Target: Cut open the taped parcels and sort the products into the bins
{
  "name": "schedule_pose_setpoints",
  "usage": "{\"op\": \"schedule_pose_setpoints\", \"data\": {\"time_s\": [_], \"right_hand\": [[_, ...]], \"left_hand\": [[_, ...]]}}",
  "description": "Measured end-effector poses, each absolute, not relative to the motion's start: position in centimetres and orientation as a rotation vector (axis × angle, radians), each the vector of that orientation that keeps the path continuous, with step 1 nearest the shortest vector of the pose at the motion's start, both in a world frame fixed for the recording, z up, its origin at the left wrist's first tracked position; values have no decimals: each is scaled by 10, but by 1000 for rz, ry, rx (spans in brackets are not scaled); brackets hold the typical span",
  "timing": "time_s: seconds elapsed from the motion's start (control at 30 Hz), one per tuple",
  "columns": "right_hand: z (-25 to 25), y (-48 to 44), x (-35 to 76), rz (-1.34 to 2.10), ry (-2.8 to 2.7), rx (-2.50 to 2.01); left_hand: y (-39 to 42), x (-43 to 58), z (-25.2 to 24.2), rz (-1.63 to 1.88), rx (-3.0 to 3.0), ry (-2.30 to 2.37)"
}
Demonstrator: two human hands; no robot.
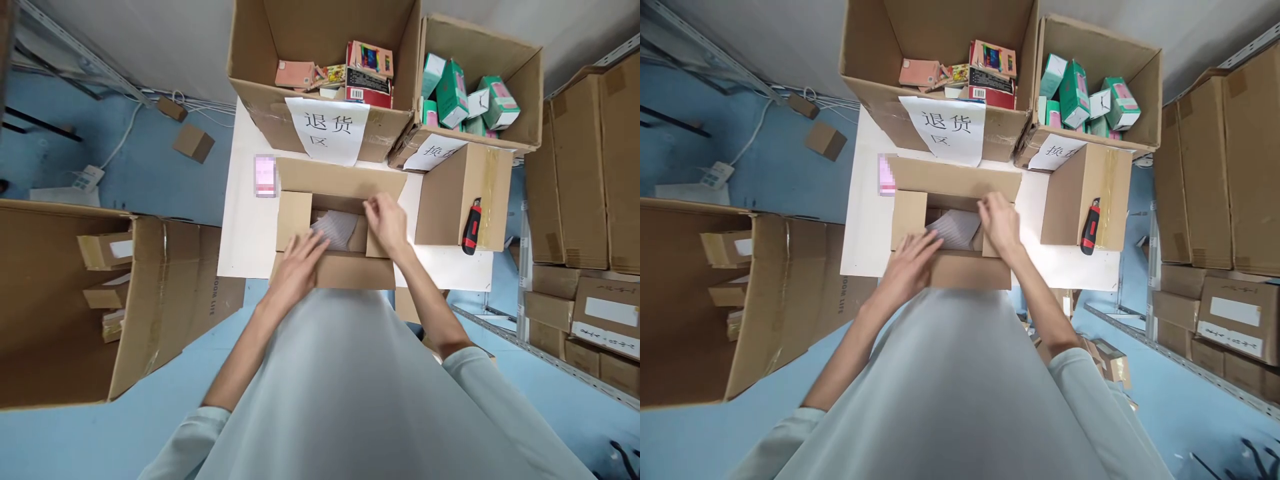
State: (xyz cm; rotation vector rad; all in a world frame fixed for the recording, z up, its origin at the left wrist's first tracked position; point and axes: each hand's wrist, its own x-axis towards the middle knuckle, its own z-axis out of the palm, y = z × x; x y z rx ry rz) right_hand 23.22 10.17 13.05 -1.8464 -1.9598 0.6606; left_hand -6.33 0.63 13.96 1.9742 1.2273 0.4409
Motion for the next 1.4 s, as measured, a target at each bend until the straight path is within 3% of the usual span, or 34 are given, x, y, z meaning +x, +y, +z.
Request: {"op": "schedule_pose_setpoints", "data": {"time_s": [0.2,0.43,0.63,0.87,0.97,1.07,1.13,1.4], "right_hand": [[151,46,189,914,-2377,-1799],[179,23,269,810,-2127,-1875],[138,9,329,1204,-2102,-1905],[111,10,315,1124,-2213,-1879],[111,11,313,1147,-2214,-1879],[109,11,313,1135,-2218,-1866],[109,11,313,1141,-2224,-1871],[111,14,309,1183,-2172,-1866]], "left_hand": [[20,-28,148,268,2045,1295],[13,-98,178,621,1757,1533],[32,-138,137,629,1596,1615],[47,-99,147,594,1681,1582],[71,-57,131,428,1814,1431],[105,-16,96,-146,1810,1463],[120,7,77,-292,1778,1428],[105,79,81,-194,1911,953]]}}
